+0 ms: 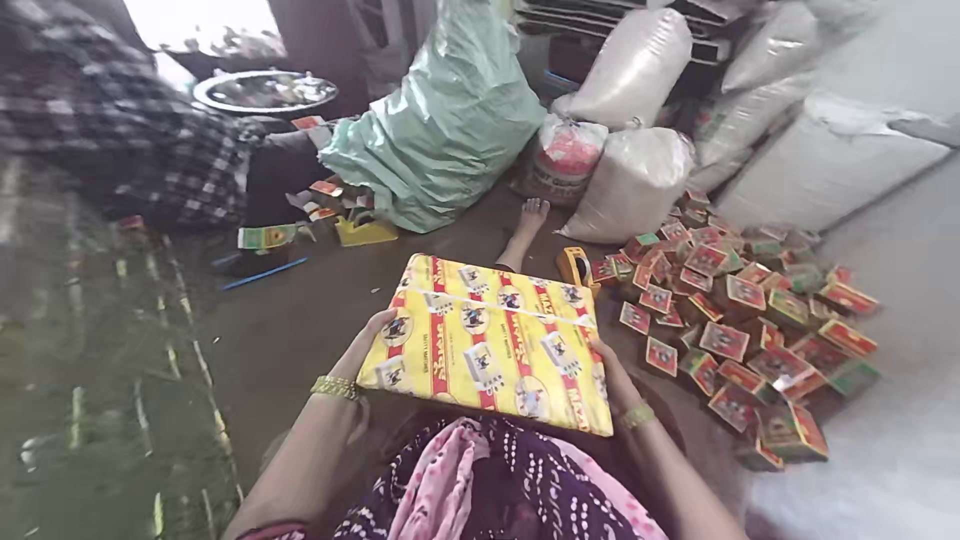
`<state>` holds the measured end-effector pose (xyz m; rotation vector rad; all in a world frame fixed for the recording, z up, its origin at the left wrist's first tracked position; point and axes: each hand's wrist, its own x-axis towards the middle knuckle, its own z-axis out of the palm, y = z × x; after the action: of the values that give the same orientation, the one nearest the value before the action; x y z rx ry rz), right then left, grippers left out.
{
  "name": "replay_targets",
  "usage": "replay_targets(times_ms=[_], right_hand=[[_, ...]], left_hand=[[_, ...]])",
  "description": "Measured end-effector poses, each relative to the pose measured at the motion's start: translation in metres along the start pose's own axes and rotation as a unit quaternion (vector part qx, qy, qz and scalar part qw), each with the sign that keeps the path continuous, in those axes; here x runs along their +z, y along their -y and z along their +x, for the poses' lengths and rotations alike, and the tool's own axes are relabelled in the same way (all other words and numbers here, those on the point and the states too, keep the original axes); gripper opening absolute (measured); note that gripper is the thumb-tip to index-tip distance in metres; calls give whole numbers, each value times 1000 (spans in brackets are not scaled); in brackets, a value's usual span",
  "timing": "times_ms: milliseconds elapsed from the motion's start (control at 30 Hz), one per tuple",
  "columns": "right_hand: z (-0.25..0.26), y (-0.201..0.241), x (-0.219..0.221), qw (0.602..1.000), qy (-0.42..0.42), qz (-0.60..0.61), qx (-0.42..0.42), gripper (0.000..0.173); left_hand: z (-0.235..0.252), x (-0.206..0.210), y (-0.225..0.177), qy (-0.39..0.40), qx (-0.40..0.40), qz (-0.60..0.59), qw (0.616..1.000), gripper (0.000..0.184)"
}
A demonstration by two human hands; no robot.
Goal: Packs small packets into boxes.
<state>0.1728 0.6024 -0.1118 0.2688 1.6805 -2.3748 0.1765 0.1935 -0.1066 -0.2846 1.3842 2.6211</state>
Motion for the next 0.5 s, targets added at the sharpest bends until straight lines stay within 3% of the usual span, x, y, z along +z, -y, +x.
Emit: replay_targets(times_ms=[67, 167, 200, 267, 367, 467, 500], right_hand=[[-11, -2, 10, 1000, -18, 9, -24, 38], [-11, -5, 17, 998, -23, -3, -61, 39], [-11, -6, 17, 997, -24, -15, -69, 38], [-11, -6, 19, 997, -14, -24, -76, 38], [-15, -7, 19, 996, -8, -40, -78, 38], [-19, -15, 13, 990, 42, -16, -134, 39], [-26, -9, 21, 986, 59, 20, -155, 39]], left_hand=[[-5, 4, -4, -2, -19, -7, 1000, 43], [-12, 4, -11, 44, -19, -11, 999, 43], [-22, 17, -18, 21, -20, -5, 1000, 42], [-41, 59, -33, -123, -27, 32, 992, 38], [-3, -7, -17, -15, 19, 126, 992, 36], [10, -5, -60, -105, 96, 197, 970, 68], [13, 3, -84, -127, 152, 164, 966, 66]])
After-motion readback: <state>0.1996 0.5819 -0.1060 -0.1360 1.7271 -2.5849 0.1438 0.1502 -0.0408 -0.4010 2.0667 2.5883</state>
